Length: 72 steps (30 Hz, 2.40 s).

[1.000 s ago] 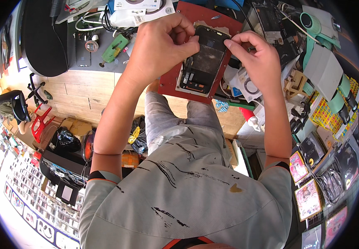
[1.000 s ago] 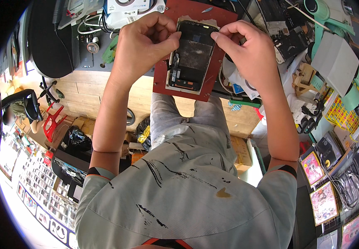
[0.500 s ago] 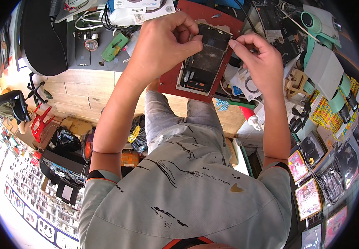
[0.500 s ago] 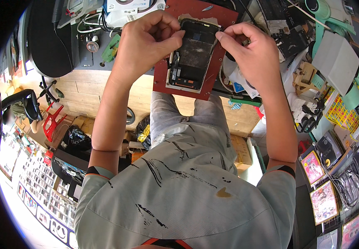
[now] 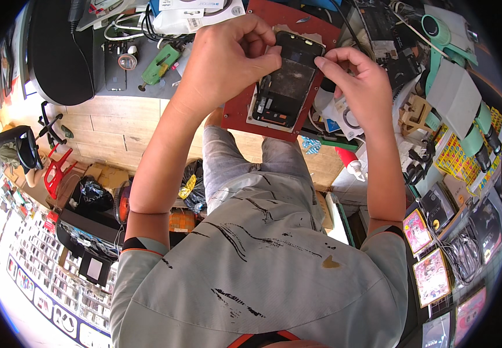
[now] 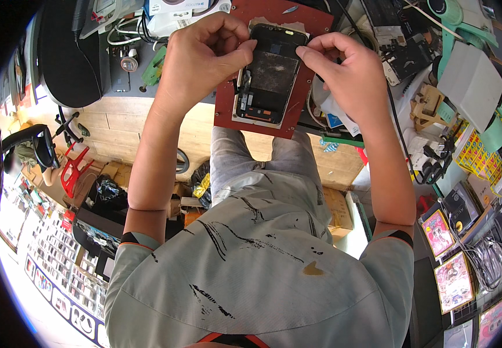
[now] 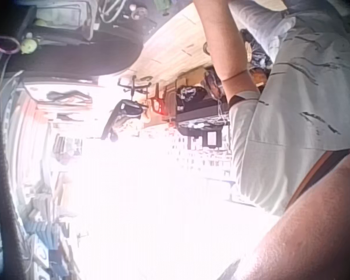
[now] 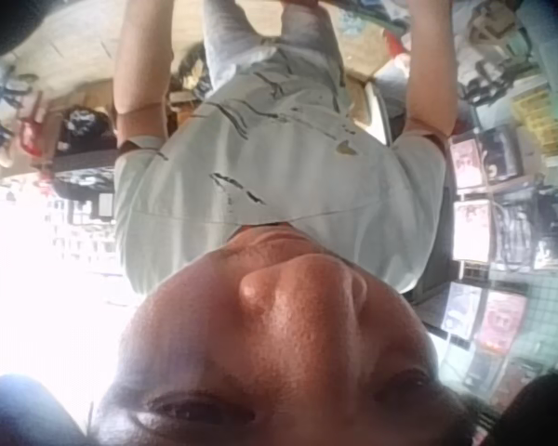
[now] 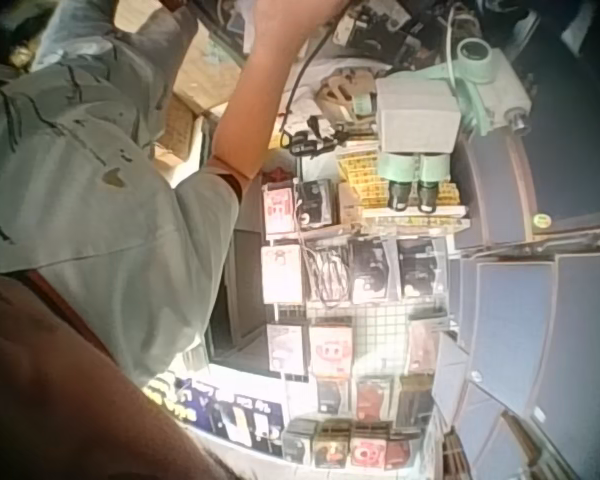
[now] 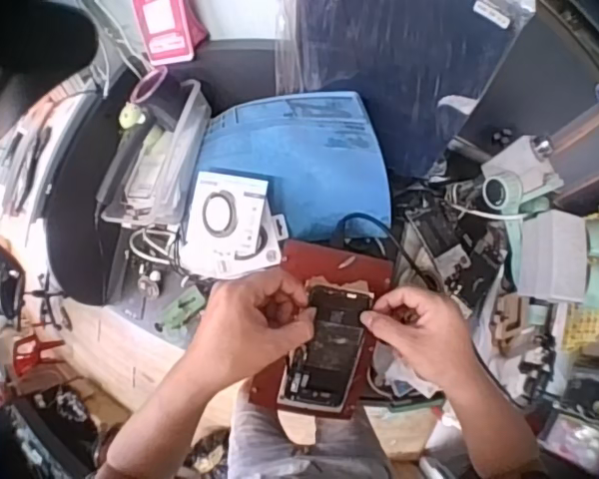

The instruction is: The person walks to a workbench in an electronics shop and begins working on a disassembled mobile phone. They handle small components and tools, then connect a cable to the phone's motherboard and continue adjusting internal parts.

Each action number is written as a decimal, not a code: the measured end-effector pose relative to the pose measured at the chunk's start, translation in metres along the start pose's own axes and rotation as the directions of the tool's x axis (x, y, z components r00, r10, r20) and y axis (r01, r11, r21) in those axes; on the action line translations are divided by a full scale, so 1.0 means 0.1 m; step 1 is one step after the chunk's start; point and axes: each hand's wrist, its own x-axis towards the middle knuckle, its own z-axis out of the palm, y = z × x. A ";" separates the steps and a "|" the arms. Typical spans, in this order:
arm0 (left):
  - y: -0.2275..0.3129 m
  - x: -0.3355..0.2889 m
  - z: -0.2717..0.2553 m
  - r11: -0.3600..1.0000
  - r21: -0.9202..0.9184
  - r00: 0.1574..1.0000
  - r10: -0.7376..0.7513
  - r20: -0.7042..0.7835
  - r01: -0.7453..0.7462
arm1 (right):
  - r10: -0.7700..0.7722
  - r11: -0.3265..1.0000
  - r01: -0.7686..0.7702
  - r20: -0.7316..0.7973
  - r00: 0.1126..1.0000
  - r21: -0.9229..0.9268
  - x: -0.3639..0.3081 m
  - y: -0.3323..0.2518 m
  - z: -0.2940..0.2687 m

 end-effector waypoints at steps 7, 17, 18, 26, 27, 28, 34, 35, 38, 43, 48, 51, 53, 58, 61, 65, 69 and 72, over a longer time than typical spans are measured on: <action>0.00 0.00 0.02 0.999 0.016 0.999 0.035 -0.006 -0.035 | -0.008 0.998 0.005 0.049 0.999 0.068 0.00 0.05 -0.04; 0.01 0.01 0.03 0.999 0.033 1.000 0.012 0.009 -0.012 | -0.015 0.999 0.014 0.041 0.999 0.045 -0.02 0.08 -0.05; 0.01 0.01 0.04 0.999 0.033 1.000 0.018 0.009 -0.019 | -0.015 0.999 0.013 0.039 0.999 0.047 -0.03 0.08 -0.06; -0.03 0.00 0.05 0.998 0.041 0.999 0.039 -0.003 -0.038 | -0.022 0.998 0.019 0.041 0.999 0.066 -0.04 0.10 -0.06; -0.02 0.00 0.05 0.998 0.042 0.999 0.037 -0.002 -0.037 | -0.022 0.998 0.019 0.038 0.999 0.066 -0.04 0.11 -0.05; -0.01 0.00 0.04 0.998 0.044 0.999 0.036 -0.001 -0.036 | -0.021 0.997 0.018 0.035 0.999 0.075 -0.04 0.11 -0.05; -0.01 0.00 0.04 0.999 0.038 0.999 0.038 -0.005 -0.038 | -0.017 0.997 0.015 0.033 0.999 0.070 -0.05 0.09 -0.04; 0.00 0.00 0.04 0.999 0.037 0.999 0.037 -0.003 -0.037 | -0.014 0.998 0.012 0.034 0.999 0.064 -0.05 0.09 -0.05; 0.02 0.00 0.04 0.998 0.051 0.999 0.039 -0.009 -0.039 | -0.016 0.995 0.013 0.028 0.999 0.095 -0.05 0.10 -0.02; 0.00 -0.01 0.02 0.998 0.057 0.999 0.030 -0.015 -0.029 | 0.000 0.993 -0.006 0.047 0.999 0.117 -0.04 0.12 0.01; 0.00 0.00 0.03 0.997 0.067 0.999 0.045 -0.023 -0.043 | 0.008 0.994 -0.014 0.059 0.998 0.111 -0.04 0.15 0.01; -0.02 0.00 0.04 0.996 0.064 0.998 0.064 -0.027 -0.062 | 0.024 0.993 -0.033 0.076 0.997 0.113 -0.03 0.14 -0.01; -0.01 0.00 0.04 0.996 0.069 0.998 0.065 -0.020 -0.063 | 0.018 0.991 -0.028 0.080 0.997 0.130 -0.04 0.15 -0.01; 0.02 0.00 0.02 0.987 0.121 0.993 0.107 -0.044 -0.101 | 0.007 0.989 -0.020 0.084 0.996 0.149 -0.05 0.17 -0.02; 0.20 -0.04 0.03 0.936 0.283 0.950 0.262 -0.172 -0.208 | 0.012 0.986 -0.026 0.087 0.996 0.162 -0.04 0.19 -0.01; 0.28 -0.32 0.24 0.818 0.472 0.868 0.459 -0.190 -0.329 | 0.025 0.983 -0.041 0.087 0.996 0.181 -0.03 0.19 0.00; 0.35 -0.60 0.68 0.829 0.524 0.888 0.375 -0.264 -0.195 | 0.032 0.988 -0.045 0.088 0.996 0.149 -0.03 0.13 0.00; 0.34 -0.63 0.82 0.835 0.538 0.888 0.330 -0.322 -0.115 | 0.041 0.991 -0.051 0.084 0.996 0.127 -0.04 0.10 -0.02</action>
